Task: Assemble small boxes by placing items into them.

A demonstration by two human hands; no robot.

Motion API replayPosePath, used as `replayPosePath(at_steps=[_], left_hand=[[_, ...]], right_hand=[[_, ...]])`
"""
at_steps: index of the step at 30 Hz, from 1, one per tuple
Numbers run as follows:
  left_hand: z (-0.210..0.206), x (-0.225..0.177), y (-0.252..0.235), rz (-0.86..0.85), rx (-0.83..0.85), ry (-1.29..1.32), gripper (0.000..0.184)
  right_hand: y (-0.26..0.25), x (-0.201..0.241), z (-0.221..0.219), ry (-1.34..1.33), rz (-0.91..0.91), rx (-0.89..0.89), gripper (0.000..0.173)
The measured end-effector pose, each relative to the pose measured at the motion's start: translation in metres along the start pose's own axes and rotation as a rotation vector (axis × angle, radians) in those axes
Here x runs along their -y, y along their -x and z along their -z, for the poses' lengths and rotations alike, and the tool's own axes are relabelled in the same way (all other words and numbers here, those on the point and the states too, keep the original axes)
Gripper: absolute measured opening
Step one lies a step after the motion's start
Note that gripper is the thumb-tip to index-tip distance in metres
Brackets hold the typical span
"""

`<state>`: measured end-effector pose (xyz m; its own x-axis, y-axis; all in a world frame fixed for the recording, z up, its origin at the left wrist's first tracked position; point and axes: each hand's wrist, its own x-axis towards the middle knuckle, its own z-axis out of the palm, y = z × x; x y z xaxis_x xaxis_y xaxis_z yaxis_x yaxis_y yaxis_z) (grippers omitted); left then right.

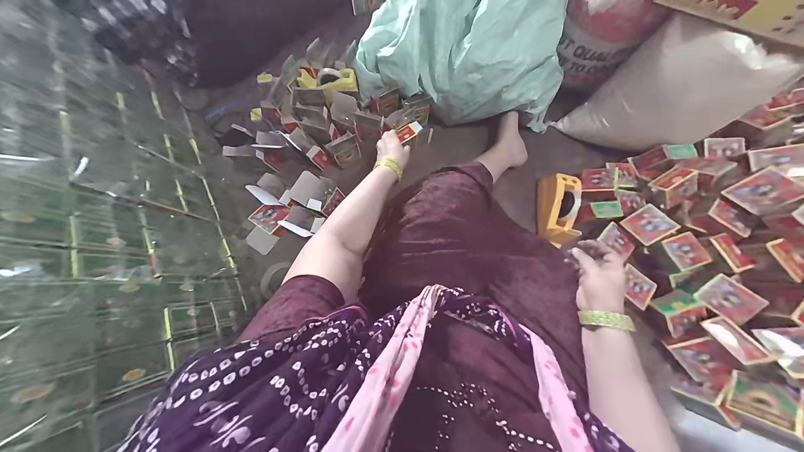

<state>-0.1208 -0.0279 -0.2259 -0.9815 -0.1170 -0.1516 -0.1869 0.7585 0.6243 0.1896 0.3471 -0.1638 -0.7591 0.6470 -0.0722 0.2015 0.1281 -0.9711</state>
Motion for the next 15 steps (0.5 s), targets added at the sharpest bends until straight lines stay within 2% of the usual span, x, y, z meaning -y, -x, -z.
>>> replayPosePath(at_steps=[3,7,12,15], left_hand=[[-0.010,0.021,-0.018,-0.026,-0.013,-0.079,0.066],[-0.017,0.027,-0.010,-0.048,-0.032,-0.093,0.063],[-0.018,0.048,0.025,-0.129,-0.042,0.036,0.063],[-0.016,0.060,0.060,-0.233,-0.153,0.163,0.057]], right_hand=[[-0.008,-0.005,-0.003,0.018,-0.057,-0.005,0.039],[-0.012,-0.005,-0.003,0.009,-0.088,-0.011,0.039],[-0.012,-0.003,-0.004,0.037,-0.088,0.003,0.037],[-0.004,-0.004,-0.004,0.130,0.023,0.024,0.034]])
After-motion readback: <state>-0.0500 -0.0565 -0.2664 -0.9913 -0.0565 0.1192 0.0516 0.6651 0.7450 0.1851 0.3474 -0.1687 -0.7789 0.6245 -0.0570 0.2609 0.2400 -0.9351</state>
